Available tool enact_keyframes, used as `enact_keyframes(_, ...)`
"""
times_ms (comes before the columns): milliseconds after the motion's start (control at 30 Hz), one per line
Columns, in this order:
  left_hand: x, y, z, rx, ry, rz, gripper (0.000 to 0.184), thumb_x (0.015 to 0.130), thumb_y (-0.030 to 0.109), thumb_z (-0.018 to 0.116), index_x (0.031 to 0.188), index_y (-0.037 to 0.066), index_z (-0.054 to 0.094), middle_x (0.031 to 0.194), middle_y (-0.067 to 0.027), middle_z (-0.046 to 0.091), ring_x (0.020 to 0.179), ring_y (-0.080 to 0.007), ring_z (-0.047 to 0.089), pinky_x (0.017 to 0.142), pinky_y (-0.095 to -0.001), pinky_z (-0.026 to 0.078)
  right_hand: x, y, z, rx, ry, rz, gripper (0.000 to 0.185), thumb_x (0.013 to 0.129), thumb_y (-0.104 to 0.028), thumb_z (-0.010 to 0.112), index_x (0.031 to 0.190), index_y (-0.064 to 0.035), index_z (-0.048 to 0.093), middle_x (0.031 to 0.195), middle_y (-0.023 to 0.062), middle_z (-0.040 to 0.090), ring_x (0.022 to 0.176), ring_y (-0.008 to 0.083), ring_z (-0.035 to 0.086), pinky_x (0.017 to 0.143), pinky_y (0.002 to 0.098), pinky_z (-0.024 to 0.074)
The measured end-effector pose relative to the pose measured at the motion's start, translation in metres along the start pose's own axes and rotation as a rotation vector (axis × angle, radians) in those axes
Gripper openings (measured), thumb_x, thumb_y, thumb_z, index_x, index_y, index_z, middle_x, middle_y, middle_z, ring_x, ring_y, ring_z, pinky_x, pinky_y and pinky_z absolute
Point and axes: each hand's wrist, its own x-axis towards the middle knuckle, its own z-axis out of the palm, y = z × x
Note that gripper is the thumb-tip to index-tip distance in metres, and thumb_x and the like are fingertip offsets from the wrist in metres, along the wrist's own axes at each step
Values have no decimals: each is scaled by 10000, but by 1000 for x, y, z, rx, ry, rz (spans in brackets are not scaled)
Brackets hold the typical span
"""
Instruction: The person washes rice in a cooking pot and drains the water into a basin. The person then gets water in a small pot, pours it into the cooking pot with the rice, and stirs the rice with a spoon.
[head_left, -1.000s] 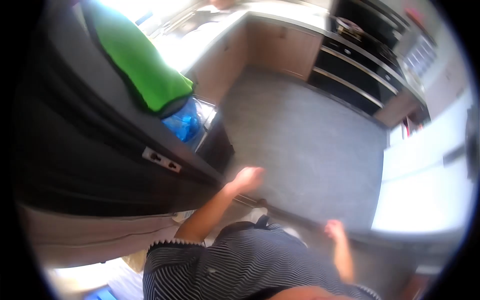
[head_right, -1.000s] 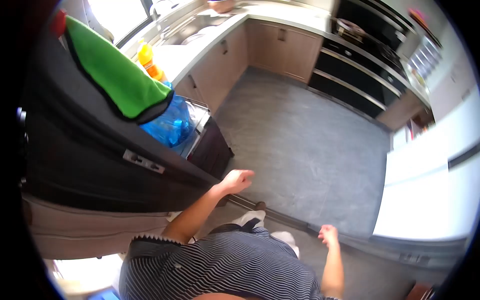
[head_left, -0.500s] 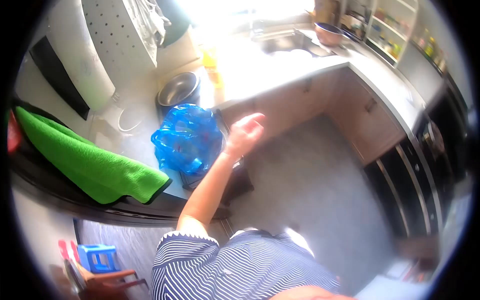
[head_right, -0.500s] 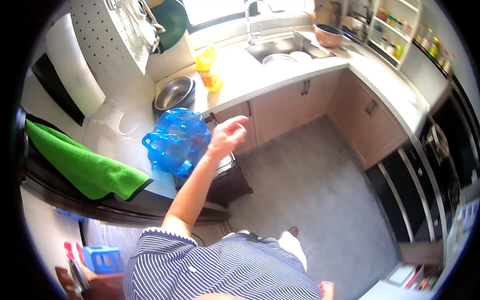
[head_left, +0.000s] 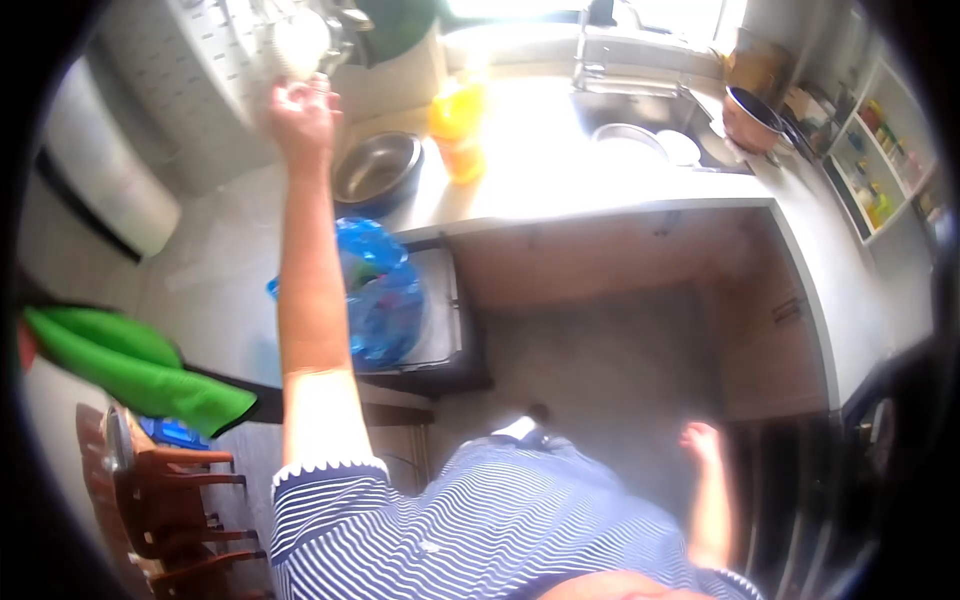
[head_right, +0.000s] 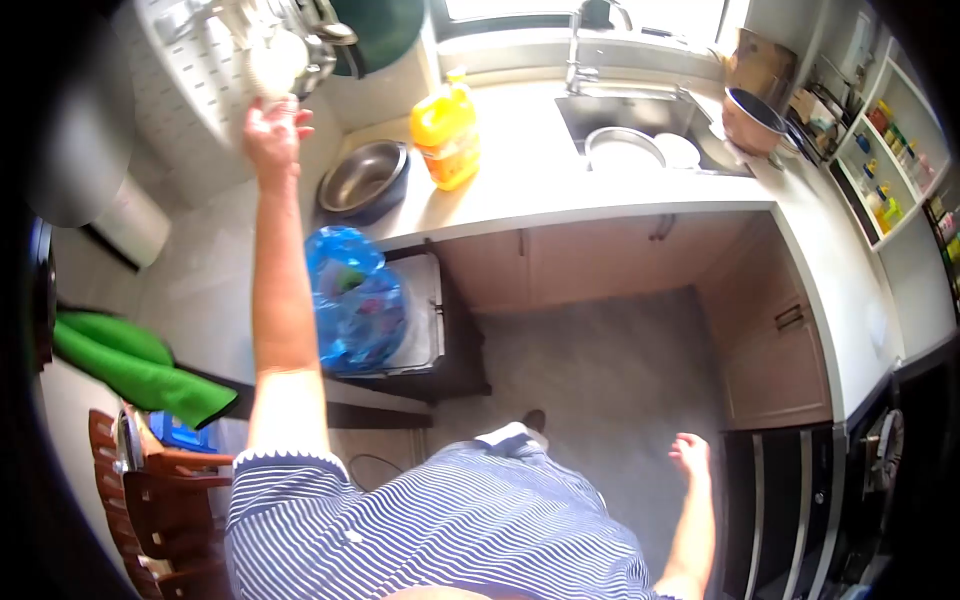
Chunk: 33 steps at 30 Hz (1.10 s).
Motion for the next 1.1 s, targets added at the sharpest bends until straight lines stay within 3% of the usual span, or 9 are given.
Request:
enact_keyframes(100,36,-9,7,202,72,64,166,870,120,586,903,-42,567,786,-121,648,599,-167,651,442,-226,509,-20,-37,18,-222,-189,142,288,824,-120,529,1088,-18,585,875,106,656,655,157,649,477,264,451)
enact_keyframes(300,63,-11,15,90,189,134,199,893,168,563,970,-15,566,718,-118,657,556,-136,622,475,-207,480,-11,-25,1,-594,-347,273,261,836,-166,542,1074,-75,600,918,54,664,745,165,662,587,330,524)
enact_keyframes(500,62,-9,26,241,179,263,211,900,204,567,921,-3,608,792,-78,670,603,-67,563,549,-177,439,89,-38,-50,-601,-373,252,222,856,-173,518,1042,-87,603,872,51,661,708,174,657,574,369,510)
enact_keyframes(600,12,4,79,656,215,264,257,918,259,537,914,29,651,769,-31,659,643,-77,569,606,-201,465,167,-63,-80,-375,-325,162,231,861,-218,533,1040,-89,600,834,48,650,660,154,642,533,321,491)
enact_keyframes(733,-70,-17,185,505,-120,208,126,875,41,570,979,28,640,885,-59,630,771,-141,601,706,-279,494,223,-217,-125,70,-324,49,360,875,-335,551,1101,-55,560,930,66,639,752,140,636,554,257,493)
enact_keyframes(800,-121,-2,273,511,-372,531,162,810,-50,604,952,15,646,913,-95,611,847,-202,601,766,-322,492,234,-302,-148,208,-426,-101,396,904,-349,514,1146,-37,537,994,77,628,824,147,629,613,277,518)
enact_keyframes(833,-146,-3,308,448,-497,461,159,784,-54,616,929,2,648,897,-125,606,897,-245,592,798,-330,484,238,-338,-156,265,-517,-144,399,919,-346,490,1163,-33,529,1010,86,626,839,156,628,642,288,525)
enact_keyframes(1000,-236,-9,450,403,-882,620,141,801,-21,584,888,69,648,960,-146,601,804,-254,632,627,-302,527,261,-450,-164,381,-1079,-147,437,941,-349,447,1201,-1,492,1057,134,616,905,191,629,647,332,557)
enact_keyframes(1100,-244,-10,504,358,-940,650,170,773,7,633,911,104,656,957,-135,596,776,-247,622,600,-303,522,276,-468,-163,319,-1206,-130,380,927,-284,496,1174,5,503,897,137,645,664,149,632,492,238,525)
